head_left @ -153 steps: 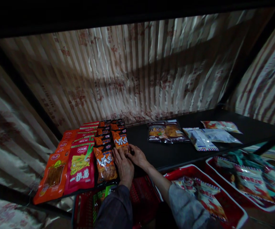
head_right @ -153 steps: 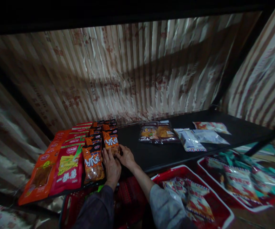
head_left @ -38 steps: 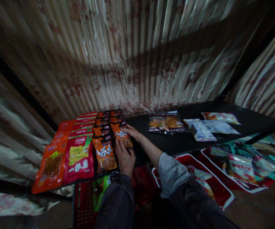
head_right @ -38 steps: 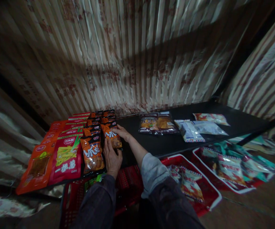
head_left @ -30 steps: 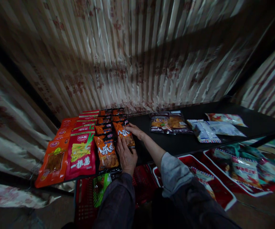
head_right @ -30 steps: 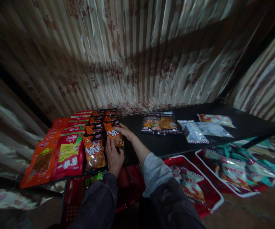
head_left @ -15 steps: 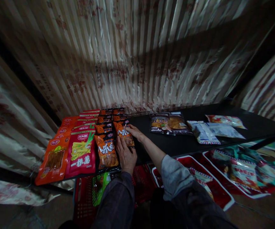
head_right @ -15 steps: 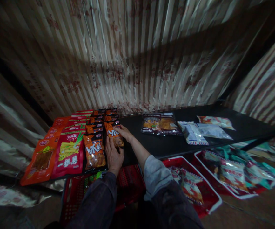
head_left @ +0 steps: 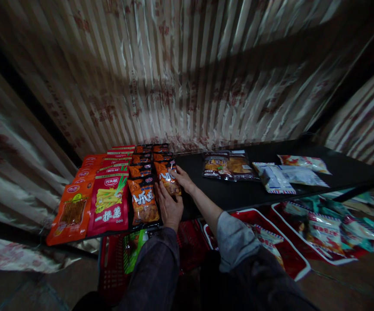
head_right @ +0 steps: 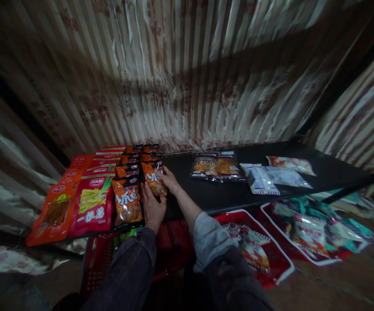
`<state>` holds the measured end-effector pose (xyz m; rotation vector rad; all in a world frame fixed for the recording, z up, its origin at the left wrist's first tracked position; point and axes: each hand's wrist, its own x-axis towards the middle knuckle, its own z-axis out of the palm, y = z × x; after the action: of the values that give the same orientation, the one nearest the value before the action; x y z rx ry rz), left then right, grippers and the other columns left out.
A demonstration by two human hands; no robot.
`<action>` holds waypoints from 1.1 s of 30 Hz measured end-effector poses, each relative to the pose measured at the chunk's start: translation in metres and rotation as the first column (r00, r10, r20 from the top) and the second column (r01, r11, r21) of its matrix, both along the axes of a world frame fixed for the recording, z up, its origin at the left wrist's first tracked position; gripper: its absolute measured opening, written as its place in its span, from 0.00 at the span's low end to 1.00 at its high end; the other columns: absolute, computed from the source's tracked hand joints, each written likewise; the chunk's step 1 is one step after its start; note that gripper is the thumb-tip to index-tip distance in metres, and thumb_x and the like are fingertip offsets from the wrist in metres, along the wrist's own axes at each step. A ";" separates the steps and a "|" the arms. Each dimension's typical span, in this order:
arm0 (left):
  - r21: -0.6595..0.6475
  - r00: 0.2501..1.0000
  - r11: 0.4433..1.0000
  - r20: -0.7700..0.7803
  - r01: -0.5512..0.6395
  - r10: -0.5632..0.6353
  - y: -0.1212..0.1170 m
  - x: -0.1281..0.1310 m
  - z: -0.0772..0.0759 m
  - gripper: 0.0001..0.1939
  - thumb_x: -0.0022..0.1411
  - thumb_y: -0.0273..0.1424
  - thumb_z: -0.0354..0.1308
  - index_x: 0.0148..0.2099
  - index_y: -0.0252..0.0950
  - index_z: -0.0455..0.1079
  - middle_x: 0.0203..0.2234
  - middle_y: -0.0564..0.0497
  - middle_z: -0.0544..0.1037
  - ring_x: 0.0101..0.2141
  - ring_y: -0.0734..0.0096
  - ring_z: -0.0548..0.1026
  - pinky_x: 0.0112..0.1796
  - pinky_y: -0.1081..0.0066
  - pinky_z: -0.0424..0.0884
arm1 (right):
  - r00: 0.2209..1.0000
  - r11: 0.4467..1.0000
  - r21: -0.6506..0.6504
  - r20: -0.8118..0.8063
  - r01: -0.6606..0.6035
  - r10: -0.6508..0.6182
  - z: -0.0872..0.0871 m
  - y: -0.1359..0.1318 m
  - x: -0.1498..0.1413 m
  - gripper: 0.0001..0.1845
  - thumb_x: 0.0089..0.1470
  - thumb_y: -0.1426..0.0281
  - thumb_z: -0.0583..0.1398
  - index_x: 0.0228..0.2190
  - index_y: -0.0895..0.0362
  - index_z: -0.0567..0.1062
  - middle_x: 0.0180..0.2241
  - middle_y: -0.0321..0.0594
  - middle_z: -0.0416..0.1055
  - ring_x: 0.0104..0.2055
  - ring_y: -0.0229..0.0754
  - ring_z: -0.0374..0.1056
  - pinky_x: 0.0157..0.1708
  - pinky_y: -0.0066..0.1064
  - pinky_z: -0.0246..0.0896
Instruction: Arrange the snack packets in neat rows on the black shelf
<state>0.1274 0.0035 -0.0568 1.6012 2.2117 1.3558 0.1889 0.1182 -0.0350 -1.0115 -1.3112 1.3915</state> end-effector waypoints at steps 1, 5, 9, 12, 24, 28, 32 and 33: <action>0.002 1.000 1.000 0.005 0.003 -0.003 0.001 0.000 -0.001 0.37 0.56 0.28 0.51 0.65 0.24 0.43 0.63 0.28 0.49 0.64 0.52 0.47 0.60 0.55 0.52 | 1.000 1.000 0.001 0.001 0.003 -0.003 0.000 0.000 0.000 0.24 0.44 0.56 0.64 0.43 0.53 0.72 0.40 0.36 0.75 0.41 0.41 0.71 0.45 0.33 0.65; -0.006 0.999 1.000 0.031 0.010 -0.010 0.002 0.000 -0.003 0.37 0.56 0.28 0.51 0.65 0.25 0.43 0.62 0.28 0.51 0.63 0.53 0.49 0.59 0.54 0.54 | 1.000 1.000 0.009 0.001 0.023 -0.023 -0.001 -0.001 -0.003 0.24 0.44 0.57 0.64 0.43 0.52 0.72 0.40 0.36 0.75 0.42 0.41 0.71 0.44 0.33 0.65; -0.012 0.999 1.000 0.038 0.016 -0.016 0.002 -0.001 -0.003 0.36 0.55 0.27 0.51 0.64 0.25 0.45 0.63 0.29 0.50 0.63 0.53 0.49 0.59 0.56 0.54 | 0.999 1.000 0.008 -0.019 0.026 -0.026 -0.003 0.001 -0.004 0.25 0.44 0.57 0.64 0.44 0.52 0.71 0.40 0.36 0.75 0.41 0.40 0.71 0.43 0.32 0.65; -0.012 0.999 1.000 0.031 0.016 -0.016 0.001 -0.001 -0.003 0.35 0.56 0.27 0.50 0.64 0.25 0.46 0.63 0.30 0.52 0.63 0.54 0.50 0.60 0.57 0.53 | 1.000 1.000 -0.005 -0.029 0.002 -0.002 -0.001 0.005 -0.003 0.26 0.42 0.59 0.65 0.44 0.52 0.72 0.40 0.36 0.75 0.40 0.40 0.71 0.43 0.32 0.65; -0.016 1.000 1.000 -0.001 0.008 -0.008 -0.001 0.000 0.000 0.34 0.55 0.28 0.51 0.63 0.26 0.49 0.62 0.31 0.55 0.62 0.53 0.54 0.58 0.56 0.56 | 0.996 0.991 -0.131 -0.091 0.012 -0.024 0.003 0.011 0.002 0.22 0.38 0.66 0.66 0.40 0.52 0.74 0.35 0.33 0.76 0.33 0.38 0.72 0.37 0.30 0.66; -0.023 1.000 1.000 0.012 0.010 -0.009 -0.001 0.000 0.000 0.34 0.54 0.28 0.51 0.63 0.27 0.49 0.62 0.32 0.55 0.62 0.54 0.55 0.58 0.57 0.57 | 0.997 0.983 -0.181 -0.058 0.037 -0.048 0.010 0.013 0.001 0.20 0.38 0.68 0.65 0.38 0.54 0.74 0.31 0.33 0.76 0.31 0.37 0.71 0.33 0.27 0.65; -0.019 1.000 1.000 0.015 0.016 -0.015 -0.001 0.000 0.000 0.34 0.54 0.28 0.51 0.63 0.28 0.49 0.62 0.33 0.55 0.62 0.54 0.54 0.58 0.57 0.56 | 0.988 0.979 -0.154 -0.057 0.130 -0.140 0.005 0.015 -0.004 0.18 0.41 0.64 0.64 0.37 0.54 0.73 0.32 0.34 0.75 0.31 0.36 0.71 0.33 0.26 0.65; -0.022 1.000 1.000 0.018 0.016 -0.016 -0.001 0.000 0.000 0.34 0.54 0.28 0.51 0.63 0.28 0.49 0.62 0.33 0.54 0.62 0.54 0.54 0.58 0.57 0.56 | 0.981 0.971 -0.156 -0.039 0.180 -0.188 0.002 0.016 -0.005 0.17 0.43 0.62 0.63 0.37 0.55 0.73 0.32 0.34 0.75 0.31 0.36 0.70 0.33 0.26 0.65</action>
<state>0.1277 0.0022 -0.0565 1.5903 2.1911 1.3316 0.1835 0.1346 -0.0327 -1.1598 -1.0555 1.3817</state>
